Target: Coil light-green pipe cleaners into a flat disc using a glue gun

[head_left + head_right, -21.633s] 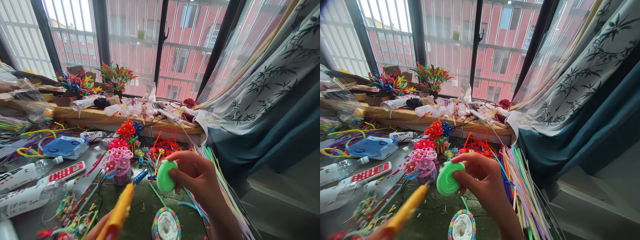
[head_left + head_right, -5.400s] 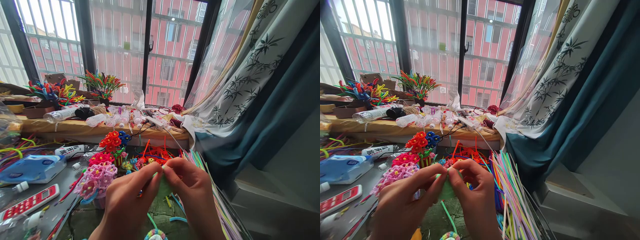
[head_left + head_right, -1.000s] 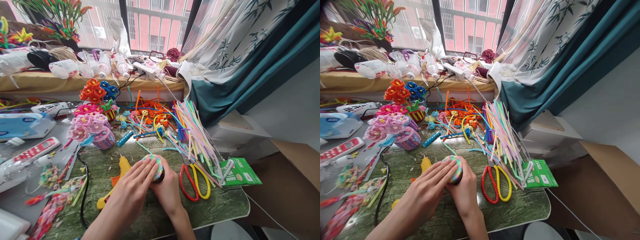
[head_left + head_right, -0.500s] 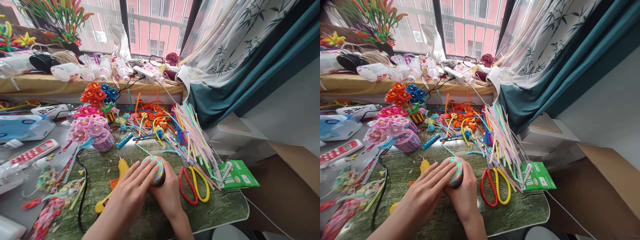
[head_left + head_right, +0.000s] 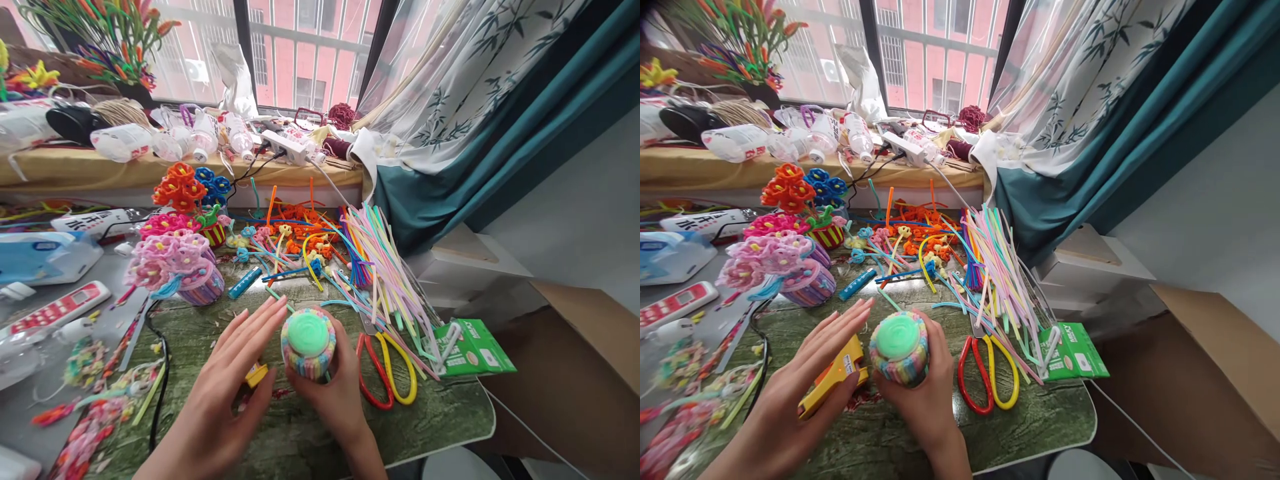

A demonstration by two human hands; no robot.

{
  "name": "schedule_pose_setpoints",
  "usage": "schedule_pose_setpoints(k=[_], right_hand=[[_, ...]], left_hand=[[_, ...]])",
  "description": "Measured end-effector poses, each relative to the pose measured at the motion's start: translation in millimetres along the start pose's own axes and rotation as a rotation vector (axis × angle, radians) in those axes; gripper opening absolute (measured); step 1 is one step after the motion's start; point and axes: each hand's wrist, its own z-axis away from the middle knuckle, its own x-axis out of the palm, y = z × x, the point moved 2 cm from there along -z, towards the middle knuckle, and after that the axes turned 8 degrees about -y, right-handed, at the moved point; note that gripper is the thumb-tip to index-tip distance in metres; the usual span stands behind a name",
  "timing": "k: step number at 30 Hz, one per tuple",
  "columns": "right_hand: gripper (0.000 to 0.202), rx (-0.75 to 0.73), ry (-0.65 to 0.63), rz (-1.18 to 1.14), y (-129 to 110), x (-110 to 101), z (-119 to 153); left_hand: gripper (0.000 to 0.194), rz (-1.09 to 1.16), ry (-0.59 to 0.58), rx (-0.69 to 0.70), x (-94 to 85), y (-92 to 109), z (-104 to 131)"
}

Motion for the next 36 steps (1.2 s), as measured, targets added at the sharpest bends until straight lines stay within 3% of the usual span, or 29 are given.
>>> schedule_pose_setpoints(k=[6,11,23,28,36], right_hand=[[0.084,0.060,-0.021,-0.163,4.1,0.1,3.9],[0.071,0.016,-0.050,-0.144,5.5,-2.7,3.8],[0.069,-0.028,-0.045,-0.059,7.8,-4.4,6.5],[0.066,-0.011,-0.037,-0.119,8.2,-4.1,6.7],[0.068,-0.026,-0.047,-0.104,4.2,-3.1,3.1]], left_hand=[[0.057,-0.140,-0.117,0.095,5.2,2.0,-4.2],[0.058,-0.137,-0.194,0.159,8.4,9.5,-11.9],[0.067,-0.096,-0.245,0.202,11.9,5.8,-3.9],[0.075,-0.122,-0.205,0.224,15.1,8.7,-2.5],[0.053,-0.073,-0.032,0.152,15.0,7.7,1.3]])
